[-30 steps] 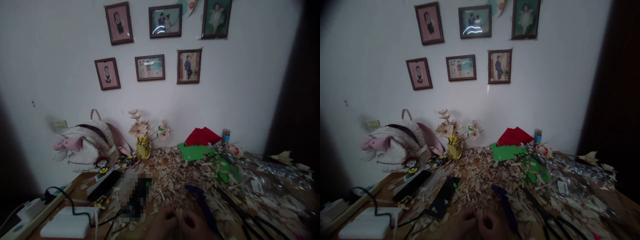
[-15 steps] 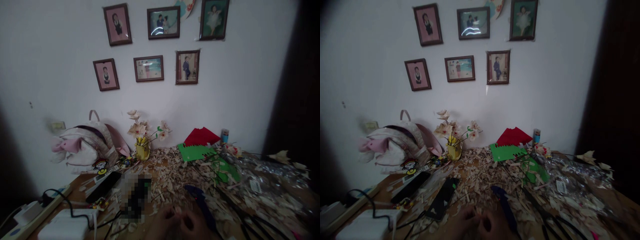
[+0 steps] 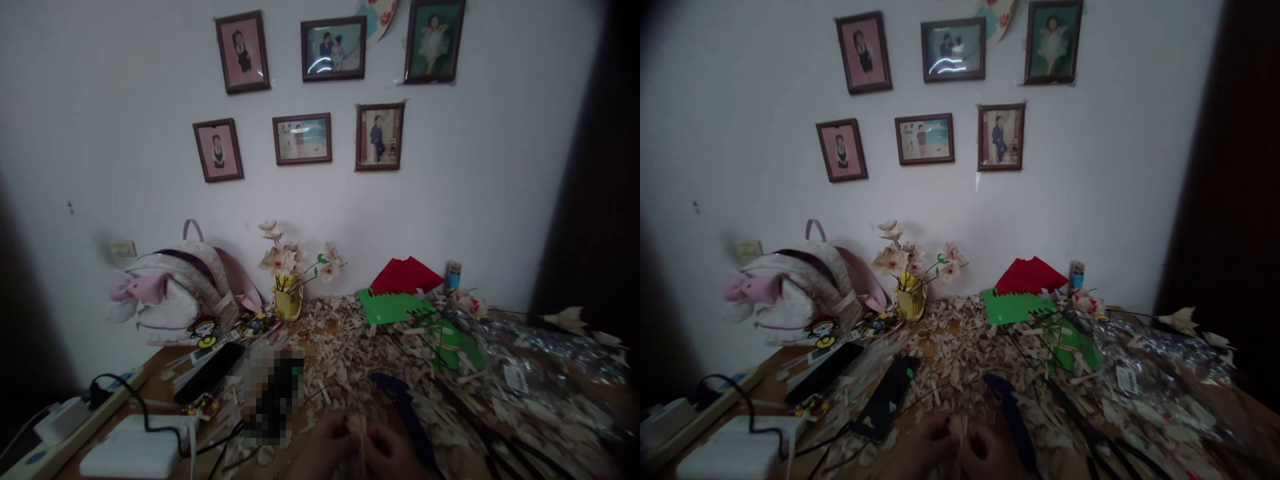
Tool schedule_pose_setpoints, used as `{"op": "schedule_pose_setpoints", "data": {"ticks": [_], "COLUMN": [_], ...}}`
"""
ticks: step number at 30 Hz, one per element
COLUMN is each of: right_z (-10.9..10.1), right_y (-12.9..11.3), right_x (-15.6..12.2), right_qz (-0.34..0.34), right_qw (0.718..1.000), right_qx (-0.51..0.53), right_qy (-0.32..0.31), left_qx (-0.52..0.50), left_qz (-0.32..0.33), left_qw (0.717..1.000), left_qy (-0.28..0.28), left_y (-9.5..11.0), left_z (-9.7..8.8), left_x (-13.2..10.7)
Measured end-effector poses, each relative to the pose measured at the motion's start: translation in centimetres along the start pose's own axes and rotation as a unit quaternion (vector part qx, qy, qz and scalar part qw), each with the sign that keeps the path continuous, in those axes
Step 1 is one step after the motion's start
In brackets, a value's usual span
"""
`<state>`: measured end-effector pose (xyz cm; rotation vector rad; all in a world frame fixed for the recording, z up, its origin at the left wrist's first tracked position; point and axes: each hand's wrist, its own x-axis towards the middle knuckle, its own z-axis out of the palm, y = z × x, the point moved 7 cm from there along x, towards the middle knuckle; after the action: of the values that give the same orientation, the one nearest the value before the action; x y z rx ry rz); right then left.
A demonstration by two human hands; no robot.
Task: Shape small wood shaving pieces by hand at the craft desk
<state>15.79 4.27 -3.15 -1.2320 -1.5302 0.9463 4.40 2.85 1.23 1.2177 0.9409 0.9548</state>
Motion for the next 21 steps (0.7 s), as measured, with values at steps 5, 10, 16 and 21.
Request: {"op": "schedule_pose_setpoints", "data": {"ticks": [5,10,16,21], "right_z": [0.0,-0.5,-0.7,-0.7], "right_y": [-0.6,-2.3,-2.7,-2.5], "right_x": [-0.2,-0.6,-0.5,-0.4], "right_qz": [-0.018,-0.07,-0.119,-0.096], "right_qw": [0.999,0.983,0.973,0.976], "right_qx": [-0.045,-0.163,-0.194,-0.191], "right_qy": [0.016,0.051,0.045,0.033], "left_qx": [0.016,0.028,0.098,0.099], "left_qz": [-0.017,-0.057,0.007,0.028], "left_qw": [0.999,0.997,0.994,0.994], "left_qy": [0.042,0.055,0.049,0.02], "left_y": [1.1,0.4,-1.0,-0.9], "left_z": [-0.1,0.0,-0.4,0.0], "left_x": [-0.9,-1.2,-0.2,-0.1]}}
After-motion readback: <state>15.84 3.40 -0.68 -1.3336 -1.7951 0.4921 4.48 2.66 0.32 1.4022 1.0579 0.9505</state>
